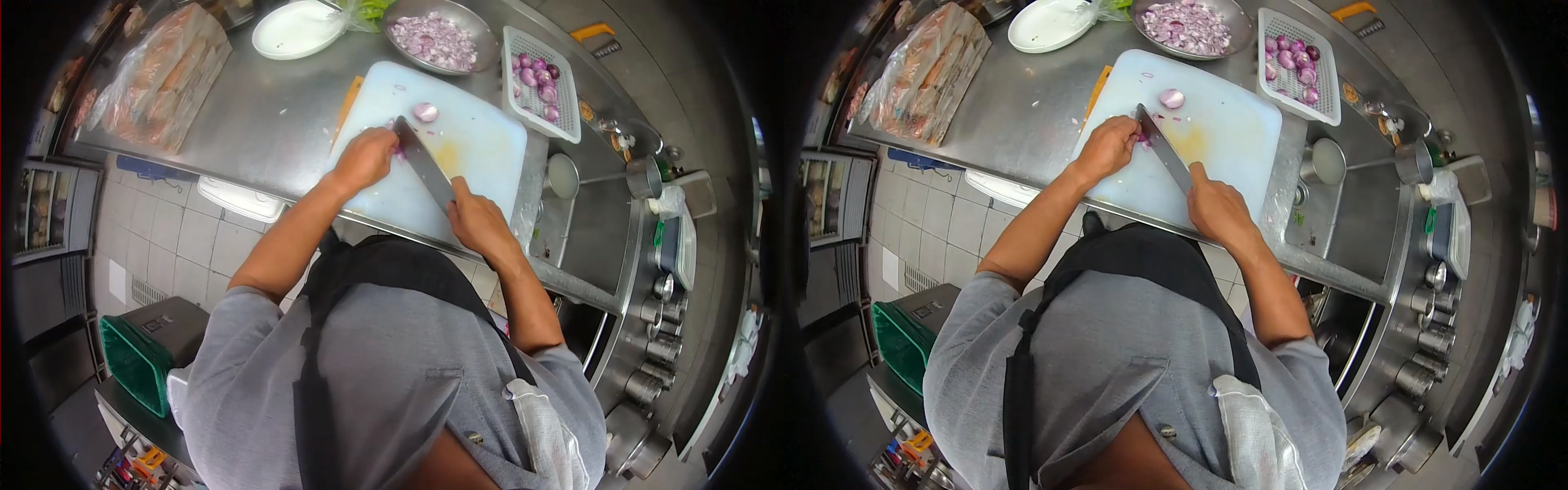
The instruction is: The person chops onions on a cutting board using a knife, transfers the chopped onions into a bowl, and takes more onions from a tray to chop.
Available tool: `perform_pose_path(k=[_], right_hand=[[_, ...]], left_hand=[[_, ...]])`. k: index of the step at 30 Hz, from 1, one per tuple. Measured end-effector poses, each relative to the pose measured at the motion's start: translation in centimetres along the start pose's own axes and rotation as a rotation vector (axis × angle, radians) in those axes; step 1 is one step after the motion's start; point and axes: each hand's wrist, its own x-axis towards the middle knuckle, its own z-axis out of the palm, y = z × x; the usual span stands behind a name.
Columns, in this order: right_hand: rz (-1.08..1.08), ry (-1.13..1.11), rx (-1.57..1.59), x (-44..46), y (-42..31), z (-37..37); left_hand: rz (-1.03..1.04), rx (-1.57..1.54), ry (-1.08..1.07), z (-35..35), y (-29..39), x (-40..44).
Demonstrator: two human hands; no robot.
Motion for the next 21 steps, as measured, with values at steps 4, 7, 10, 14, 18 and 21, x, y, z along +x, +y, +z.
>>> perform_pose_path(k=[4, 7, 10, 14, 18, 21], right_hand=[[-0.003, 0.032, 0.012, -0.3, -0.4, 0.3], [-0.004, 0.004, 0.014, 0.3, -0.4, 0.3], [0.057, 0.001, 0.085, -0.3, -0.3, 0.3], [0.071, -0.028, 0.053, -0.1, 0.7, 0.7], [0.034, 0.142, 0.062, -2.2, 1.4, -0.3], [0.076, 0.163, 0.051, -3.8, 1.7, -1.6]], left_hand=[[0.023, 0.003, 0.032, 0.4, -0.4, -0.6], [0.048, -0.014, 0.055, 0.3, -0.5, -0.7], [0.053, 0.006, 0.05, 0.3, -0.6, -0.8], [0.095, 0.073, 0.095, -0.1, -0.5, -0.8], [0.126, 0.04, 0.172, -0.8, -0.4, -0.5], [-0.043, -0.131, 0.16, -2.0, -0.5, 0.5]])
